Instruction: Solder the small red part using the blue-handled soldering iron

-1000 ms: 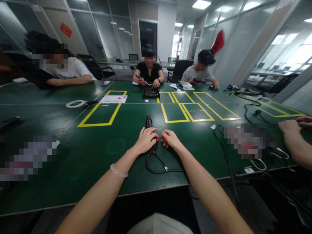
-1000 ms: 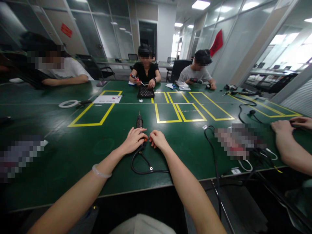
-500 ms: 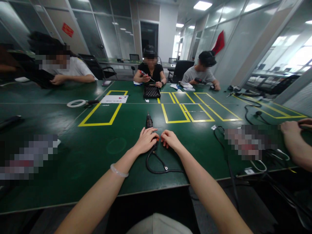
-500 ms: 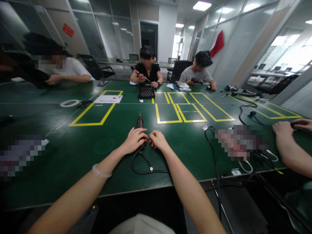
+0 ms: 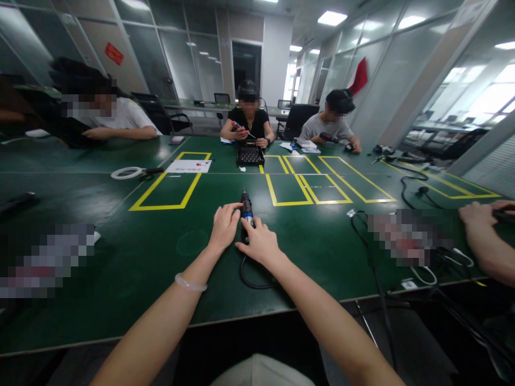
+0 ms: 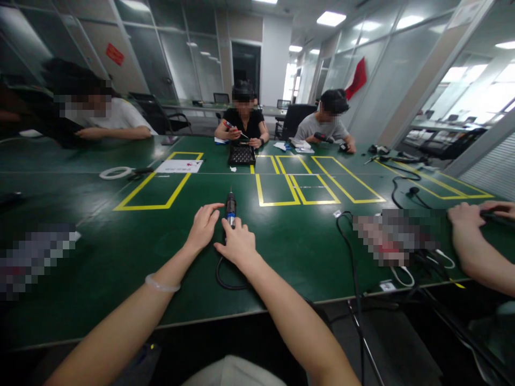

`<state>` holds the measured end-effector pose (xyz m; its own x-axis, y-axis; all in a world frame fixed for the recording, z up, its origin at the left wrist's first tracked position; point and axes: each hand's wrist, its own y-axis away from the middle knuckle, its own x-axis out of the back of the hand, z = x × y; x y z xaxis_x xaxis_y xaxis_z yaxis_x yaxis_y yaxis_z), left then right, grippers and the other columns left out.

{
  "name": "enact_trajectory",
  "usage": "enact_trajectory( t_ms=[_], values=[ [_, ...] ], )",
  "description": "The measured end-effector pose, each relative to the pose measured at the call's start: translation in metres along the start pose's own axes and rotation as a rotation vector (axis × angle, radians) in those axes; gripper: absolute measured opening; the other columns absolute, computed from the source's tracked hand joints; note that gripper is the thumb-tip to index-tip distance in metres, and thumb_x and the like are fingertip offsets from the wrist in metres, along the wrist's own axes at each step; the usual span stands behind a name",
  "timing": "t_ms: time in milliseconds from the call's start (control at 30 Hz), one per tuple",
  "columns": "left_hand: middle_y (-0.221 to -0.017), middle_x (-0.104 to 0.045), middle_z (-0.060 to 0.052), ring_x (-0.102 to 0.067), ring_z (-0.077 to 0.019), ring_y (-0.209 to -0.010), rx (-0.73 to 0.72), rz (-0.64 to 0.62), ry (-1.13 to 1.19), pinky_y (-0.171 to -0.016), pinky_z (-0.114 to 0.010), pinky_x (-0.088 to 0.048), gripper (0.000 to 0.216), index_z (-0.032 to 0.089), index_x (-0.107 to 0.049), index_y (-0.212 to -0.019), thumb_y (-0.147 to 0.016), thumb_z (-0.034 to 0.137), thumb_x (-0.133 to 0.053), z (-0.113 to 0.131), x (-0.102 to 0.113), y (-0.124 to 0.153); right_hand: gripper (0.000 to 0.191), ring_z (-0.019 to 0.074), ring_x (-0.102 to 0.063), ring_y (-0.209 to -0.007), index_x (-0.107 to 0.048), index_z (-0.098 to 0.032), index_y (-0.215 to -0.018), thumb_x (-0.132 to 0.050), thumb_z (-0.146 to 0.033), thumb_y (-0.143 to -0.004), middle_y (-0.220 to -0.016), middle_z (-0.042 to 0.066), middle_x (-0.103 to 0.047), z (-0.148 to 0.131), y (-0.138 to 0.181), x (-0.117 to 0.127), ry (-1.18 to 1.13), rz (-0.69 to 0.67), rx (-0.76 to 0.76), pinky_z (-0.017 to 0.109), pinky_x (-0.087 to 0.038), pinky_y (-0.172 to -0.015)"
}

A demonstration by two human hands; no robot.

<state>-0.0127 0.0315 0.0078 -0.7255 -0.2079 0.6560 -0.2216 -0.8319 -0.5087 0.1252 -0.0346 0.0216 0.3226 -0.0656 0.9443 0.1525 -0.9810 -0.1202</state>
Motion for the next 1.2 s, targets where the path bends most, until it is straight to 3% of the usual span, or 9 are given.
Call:
enact_trajectory(
  t_ms=[200, 500, 667, 1000, 1200],
  values=[
    [-0.118, -0.062, -0.005, -0.053, -0.0201, -0.116, -0.018, -0.031, 0.022, -0.108, -0.041, -0.032, 0.031, 0.023, -0.057, -0.114, -0.097, 0.032, -0.033, 0.0, 0.001, 0.004, 0.052, 0.0255, -0.059, -0.101, -0.042, -0.031, -0.135, -0.055, -0.032, -0.085, -0.127, 0.011, -0.046, 0.0, -0.01, 0.004, 0.13, -0.082, -0.026, 0.037, -0.051, -0.078],
    [-0.114, -0.062, -0.006, -0.055, -0.0208, -0.113, -0.027, -0.053, 0.04, -0.102, -0.038, -0.04, 0.03, 0.019, -0.062, -0.108, -0.096, 0.03, -0.037, -0.003, 0.007, 0.005, 0.065, 0.0268, -0.063, -0.095, -0.033, -0.038, -0.145, -0.055, -0.03, -0.085, -0.124, 0.011, -0.049, 0.062, -0.006, 0.021, 0.17, -0.11, -0.096, 0.035, -0.049, -0.077],
    [-0.108, -0.064, -0.005, -0.06, -0.0201, -0.105, 0.044, -0.111, 0.053, -0.094, -0.034, -0.045, 0.032, 0.021, -0.065, -0.105, -0.096, 0.032, -0.036, -0.006, 0.009, 0.007, 0.063, 0.0273, -0.064, -0.097, -0.034, -0.036, -0.146, -0.053, -0.034, -0.086, -0.129, 0.011, -0.047, 0.124, -0.007, 0.036, 0.197, -0.108, -0.225, 0.036, -0.049, -0.078],
    [-0.102, -0.066, -0.004, -0.062, -0.0201, -0.096, 0.086, -0.155, 0.019, -0.089, -0.033, -0.046, 0.031, 0.021, -0.067, -0.101, -0.095, 0.032, -0.038, -0.012, 0.005, 0.007, 0.063, 0.03, -0.061, -0.107, -0.034, -0.031, -0.146, -0.053, -0.039, -0.087, -0.132, 0.015, -0.049, 0.287, -0.019, 0.074, 0.273, -0.132, -0.531, 0.039, -0.048, -0.084],
    [-0.102, -0.065, -0.004, -0.061, -0.0201, -0.094, 0.093, -0.174, 0.019, -0.087, -0.033, -0.047, 0.03, 0.022, -0.067, -0.101, -0.094, 0.031, -0.04, -0.009, 0.005, 0.008, 0.066, 0.0305, -0.061, -0.107, -0.037, -0.029, -0.146, -0.055, -0.041, -0.084, -0.133, 0.017, -0.049, 0.341, -0.013, 0.086, 0.262, -0.117, -0.599, 0.038, -0.048, -0.082]
  ],
)
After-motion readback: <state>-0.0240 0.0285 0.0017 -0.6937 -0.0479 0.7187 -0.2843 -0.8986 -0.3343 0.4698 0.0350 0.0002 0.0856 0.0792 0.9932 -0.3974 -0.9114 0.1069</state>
